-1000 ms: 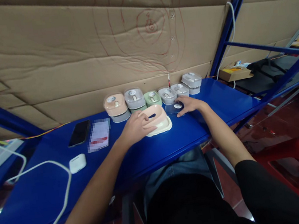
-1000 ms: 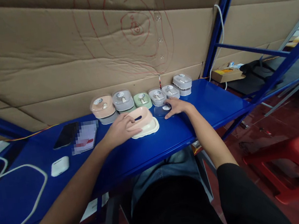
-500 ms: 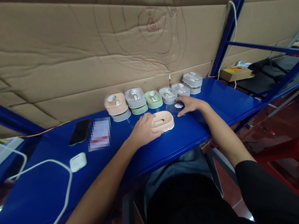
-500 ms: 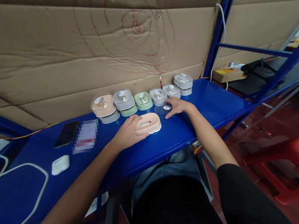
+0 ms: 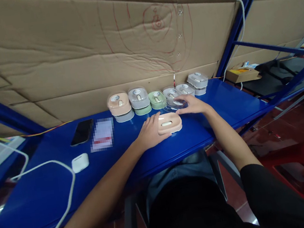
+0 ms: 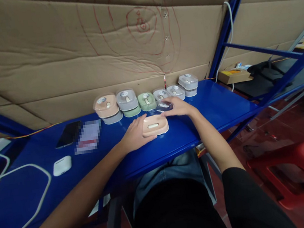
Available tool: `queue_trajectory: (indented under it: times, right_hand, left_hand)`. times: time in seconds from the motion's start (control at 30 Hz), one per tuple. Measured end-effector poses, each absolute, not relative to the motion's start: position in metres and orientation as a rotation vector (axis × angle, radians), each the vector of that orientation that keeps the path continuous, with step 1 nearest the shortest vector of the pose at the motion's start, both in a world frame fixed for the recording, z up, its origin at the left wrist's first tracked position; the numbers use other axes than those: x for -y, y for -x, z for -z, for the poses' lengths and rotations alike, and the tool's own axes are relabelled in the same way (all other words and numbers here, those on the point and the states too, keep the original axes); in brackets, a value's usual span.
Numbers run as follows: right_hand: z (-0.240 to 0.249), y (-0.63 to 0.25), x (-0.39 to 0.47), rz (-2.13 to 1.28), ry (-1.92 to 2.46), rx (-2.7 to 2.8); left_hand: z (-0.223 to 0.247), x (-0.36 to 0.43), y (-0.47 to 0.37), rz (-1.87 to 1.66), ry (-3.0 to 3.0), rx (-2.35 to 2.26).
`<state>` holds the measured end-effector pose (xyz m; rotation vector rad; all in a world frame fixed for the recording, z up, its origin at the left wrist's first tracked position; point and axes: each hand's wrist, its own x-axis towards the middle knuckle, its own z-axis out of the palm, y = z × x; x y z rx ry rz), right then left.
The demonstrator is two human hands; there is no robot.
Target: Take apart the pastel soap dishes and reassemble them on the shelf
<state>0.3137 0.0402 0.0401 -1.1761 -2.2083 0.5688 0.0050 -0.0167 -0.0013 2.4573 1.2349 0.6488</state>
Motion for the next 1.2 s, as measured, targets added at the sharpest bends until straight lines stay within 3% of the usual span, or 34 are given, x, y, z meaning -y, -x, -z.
queue_trajectory:
  times: [0.33,0.9,1.2]
  right_hand:
    - [-0.028,-0.276,-0.028,-0.446,0.918,2.422]
    - [-0.019,-0.256,-0.014,-0.277,0.978,2.502]
    - [-0.018,-0.261,-0.019,-0.382,0.935,2.495]
  left_hand:
    - [0.022,0.001,-0.003,-0.9,-1.968,-1.128]
    - [0.008,0.0,0.01,-0.788,-2.043,-1.212]
    - [0.009,-0.002,0.009,-0.828,-2.117,-1.202]
